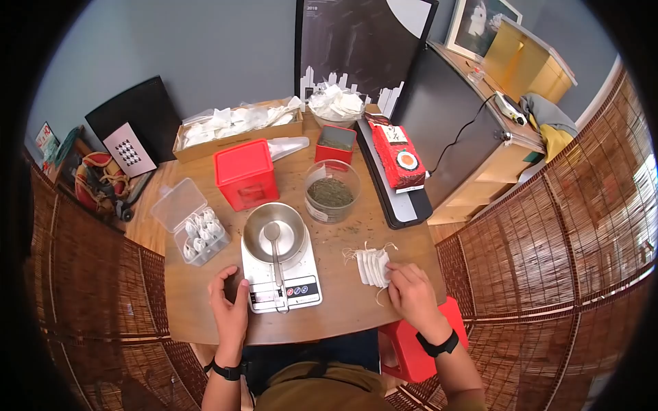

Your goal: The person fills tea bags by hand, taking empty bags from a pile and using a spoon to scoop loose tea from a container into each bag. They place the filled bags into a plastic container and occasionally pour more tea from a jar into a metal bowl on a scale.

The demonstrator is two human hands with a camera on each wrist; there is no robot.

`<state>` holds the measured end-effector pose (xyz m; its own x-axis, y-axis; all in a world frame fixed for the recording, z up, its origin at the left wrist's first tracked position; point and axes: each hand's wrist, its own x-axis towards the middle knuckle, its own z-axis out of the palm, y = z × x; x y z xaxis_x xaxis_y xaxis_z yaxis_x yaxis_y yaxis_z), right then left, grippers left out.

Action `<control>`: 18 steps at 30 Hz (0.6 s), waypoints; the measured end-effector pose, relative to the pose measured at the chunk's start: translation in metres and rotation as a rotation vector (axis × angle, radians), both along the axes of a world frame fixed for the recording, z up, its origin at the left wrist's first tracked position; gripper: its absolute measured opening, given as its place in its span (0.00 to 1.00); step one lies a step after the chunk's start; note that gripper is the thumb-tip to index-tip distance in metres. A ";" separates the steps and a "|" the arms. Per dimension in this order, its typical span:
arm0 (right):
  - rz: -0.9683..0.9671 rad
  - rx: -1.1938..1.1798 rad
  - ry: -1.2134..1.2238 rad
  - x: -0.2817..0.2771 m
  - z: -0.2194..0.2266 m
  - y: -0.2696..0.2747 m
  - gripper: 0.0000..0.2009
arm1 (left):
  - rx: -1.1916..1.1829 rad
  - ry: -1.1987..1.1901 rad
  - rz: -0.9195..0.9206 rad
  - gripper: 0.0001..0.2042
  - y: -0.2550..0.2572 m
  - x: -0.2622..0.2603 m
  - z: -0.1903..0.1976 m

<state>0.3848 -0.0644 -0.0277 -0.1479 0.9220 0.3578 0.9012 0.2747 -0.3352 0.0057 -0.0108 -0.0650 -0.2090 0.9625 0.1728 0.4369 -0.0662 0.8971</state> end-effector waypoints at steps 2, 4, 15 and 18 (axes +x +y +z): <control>-0.009 -0.005 0.004 0.000 -0.004 -0.002 0.07 | -0.010 -0.025 0.006 0.16 -0.001 -0.002 0.002; -0.060 -0.005 0.034 -0.004 -0.001 -0.003 0.06 | -0.018 -0.046 0.012 0.17 -0.001 -0.002 0.003; -0.098 0.052 0.264 -0.026 -0.014 0.000 0.05 | 0.205 0.245 0.182 0.16 0.036 -0.052 0.050; -0.193 0.143 0.330 -0.029 -0.020 -0.004 0.05 | 0.229 0.352 0.224 0.16 0.048 -0.065 0.044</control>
<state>0.3563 -0.0679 -0.0475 0.1674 0.8592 0.4834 0.7914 0.1753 -0.5857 -0.0595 0.0367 -0.0210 -0.2975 0.8295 0.4727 0.7380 -0.1142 0.6650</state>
